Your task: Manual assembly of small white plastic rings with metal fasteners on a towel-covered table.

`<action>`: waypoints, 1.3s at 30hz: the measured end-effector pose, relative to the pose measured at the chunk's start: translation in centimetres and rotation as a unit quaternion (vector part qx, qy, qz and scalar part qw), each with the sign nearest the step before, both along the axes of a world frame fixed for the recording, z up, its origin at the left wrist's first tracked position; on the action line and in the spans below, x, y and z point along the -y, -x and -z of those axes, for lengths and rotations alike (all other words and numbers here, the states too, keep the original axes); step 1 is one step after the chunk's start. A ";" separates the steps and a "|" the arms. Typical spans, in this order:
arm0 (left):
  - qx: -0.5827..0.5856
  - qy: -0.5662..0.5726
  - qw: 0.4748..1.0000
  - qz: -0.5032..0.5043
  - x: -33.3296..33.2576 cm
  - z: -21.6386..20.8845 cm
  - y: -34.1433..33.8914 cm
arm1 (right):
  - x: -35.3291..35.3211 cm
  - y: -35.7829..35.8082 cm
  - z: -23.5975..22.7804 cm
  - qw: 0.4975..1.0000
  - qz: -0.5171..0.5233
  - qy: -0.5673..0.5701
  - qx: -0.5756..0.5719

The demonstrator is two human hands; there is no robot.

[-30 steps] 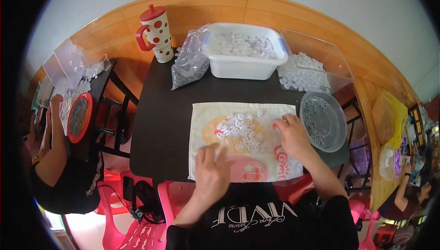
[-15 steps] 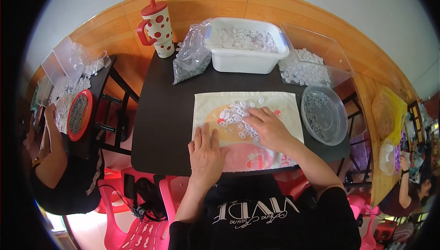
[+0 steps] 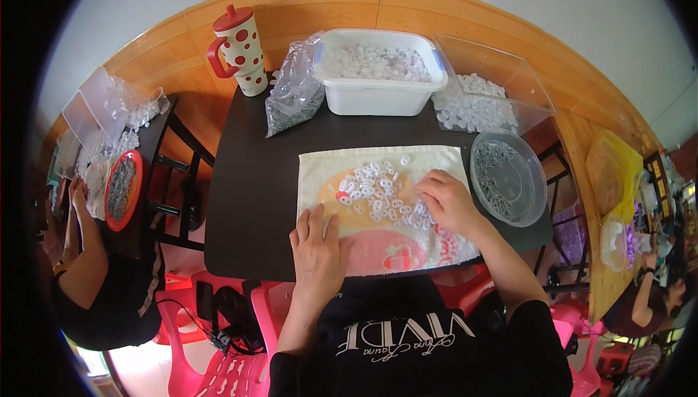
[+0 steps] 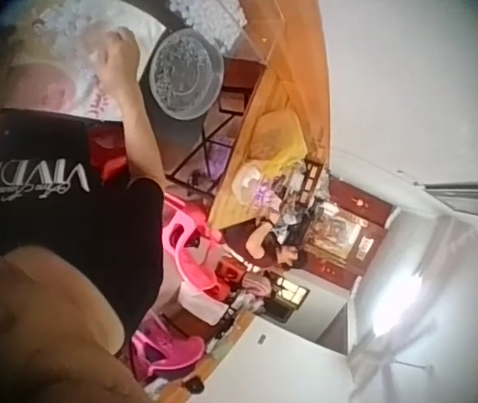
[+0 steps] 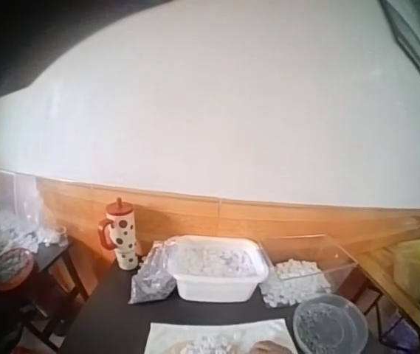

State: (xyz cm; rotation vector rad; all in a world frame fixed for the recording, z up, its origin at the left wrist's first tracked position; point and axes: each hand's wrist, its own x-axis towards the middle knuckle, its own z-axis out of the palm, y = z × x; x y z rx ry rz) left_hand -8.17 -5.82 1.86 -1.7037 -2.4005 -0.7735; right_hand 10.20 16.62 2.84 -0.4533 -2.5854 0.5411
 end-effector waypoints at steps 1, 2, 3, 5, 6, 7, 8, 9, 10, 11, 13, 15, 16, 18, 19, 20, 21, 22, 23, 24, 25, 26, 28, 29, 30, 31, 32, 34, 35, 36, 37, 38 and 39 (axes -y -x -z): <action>0.022 -0.026 0.999 0.020 0.2 -0.3 0.2 | -0.2 0.8 0.2 1.000 0.002 0.008 0.017; 0.046 -0.051 0.997 0.037 0.4 -0.7 0.3 | -0.2 1.5 0.4 1.000 0.000 0.008 0.015; 0.045 -0.051 0.997 0.035 0.5 -1.5 0.5 | -0.2 2.3 0.6 1.000 0.016 -0.018 0.015; 0.122 -0.129 0.983 0.046 0.5 -3.8 1.3 | -0.2 3.1 0.7 0.999 0.029 -0.043 0.011; 0.130 -0.162 0.977 0.042 0.4 -4.8 1.3 | -0.2 3.3 0.7 0.998 0.031 -0.050 0.022; 0.128 -0.162 0.978 0.042 0.4 -4.9 1.4 | -0.2 3.4 0.7 0.997 0.035 -0.057 0.032; 0.167 -0.180 0.968 0.046 0.5 -5.1 1.5 | -0.2 3.5 0.9 0.997 0.036 -0.057 0.029; 0.206 -0.198 0.957 0.052 0.4 -5.3 1.5 | -0.3 3.6 1.1 0.999 0.030 -0.033 0.025; 0.242 -0.223 0.943 0.058 0.1 -5.0 1.2 | -0.4 3.6 1.3 0.999 0.026 -0.009 0.022; 0.243 -0.220 0.942 0.067 -0.2 -4.8 0.6 | -0.4 3.5 1.5 0.999 0.036 -0.009 0.020; 0.296 -0.188 0.932 0.088 -1.1 -4.5 -0.8 | -0.5 3.5 1.8 1.000 0.023 0.019 -0.007; 0.298 -0.185 0.928 0.127 -2.3 -3.7 -2.3 | -0.5 3.5 2.2 0.999 0.032 0.002 -0.023; 0.311 -0.179 0.923 0.139 -2.9 -3.1 -2.8 | -0.6 3.7 2.4 0.999 0.031 -0.041 -0.004; 0.322 -0.169 0.917 0.164 -3.8 -2.5 -3.9 | -0.7 3.5 2.4 0.994 0.028 -0.104 0.013; 0.372 -0.147 0.906 0.137 -3.9 -2.3 -4.2 | -0.4 3.3 2.1 0.994 0.034 -0.104 0.010; 0.419 -0.124 0.893 0.110 -4.2 -2.2 -4.5 | 0.4 2.8 1.5 0.993 0.026 -0.108 -0.034; 0.416 -0.125 0.894 0.114 -4.5 -2.0 -4.9 | 1.1 2.4 0.8 0.991 0.012 -0.111 -0.077; 0.521 -0.153 0.835 0.089 -5.0 -1.8 -5.4 | 2.0 1.9 -0.2 0.990 0.015 -0.113 -0.080; 0.619 -0.177 0.762 0.061 -5.1 -1.4 -5.8 | 3.5 1.1 -1.6 0.984 -0.002 -0.142 -0.106; 0.653 -0.193 0.728 0.079 -5.6 -0.8 -5.9 | 4.6 0.5 -2.2 0.976 -0.019 -0.170 -0.132; 0.652 -0.187 0.730 0.083 -5.9 -0.2 -6.3 | 5.5 0.0 -2.2 0.976 -0.012 -0.170 -0.133; 0.707 -0.222 0.661 0.120 -6.1 0.6 -6.8 | 6.2 -0.4 -2.1 0.974 -0.011 -0.181 -0.134; 0.771 -0.256 0.566 0.144 -6.6 1.5 -7.5 | 6.4 -1.5 -2.0 0.977 -0.007 -0.158 -0.140; 0.772 -0.254 0.565 0.146 -6.8 1.9 -7.7 | 5.6 -2.3 -2.0 0.978 -0.004 -0.159 -0.139; 0.777 -0.233 0.565 0.150 -6.8 2.0 -7.8 | 4.6 -3.4 -2.4 0.981 -0.023 -0.113 -0.154; 0.782 -0.213 0.566 0.155 -6.8 2.2 -7.9 | 3.3 -4.7 -2.8 0.982 -0.042 -0.067 -0.169; 0.749 -0.219 0.604 0.160 -6.7 2.4 -7.8 | 1.5 -6.1 -3.0 0.984 0.007 -0.080 -0.159; 0.724 -0.222 0.638 0.139 -6.4 2.6 -7.5 | -2.9 -9.3 -3.5 0.981 0.123 -0.097 -0.117; 0.699 -0.219 0.669 0.125 -6.5 2.5 -7.6 | -5.6 -11.3 -3.1 0.978 0.173 -0.045 -0.108; 0.701 -0.217 0.667 0.129 -6.7 2.0 -7.8 | -7.8 -13.4 -3.0 0.966 0.246 -0.070 -0.026; 0.693 -0.206 0.681 0.117 -6.8 1.1 -8.1 | -9.2 -15.1 -3.2 0.951 0.275 -0.133 0.048; 0.684 -0.196 0.695 0.105 -7.1 0.6 -8.2 | -10.8 -16.6 -2.2 0.952 0.277 -0.118 0.056; 0.684 -0.198 0.694 0.107 -7.1 0.8 -8.2 | -11.7 -16.9 -1.8 0.954 0.273 -0.103 0.064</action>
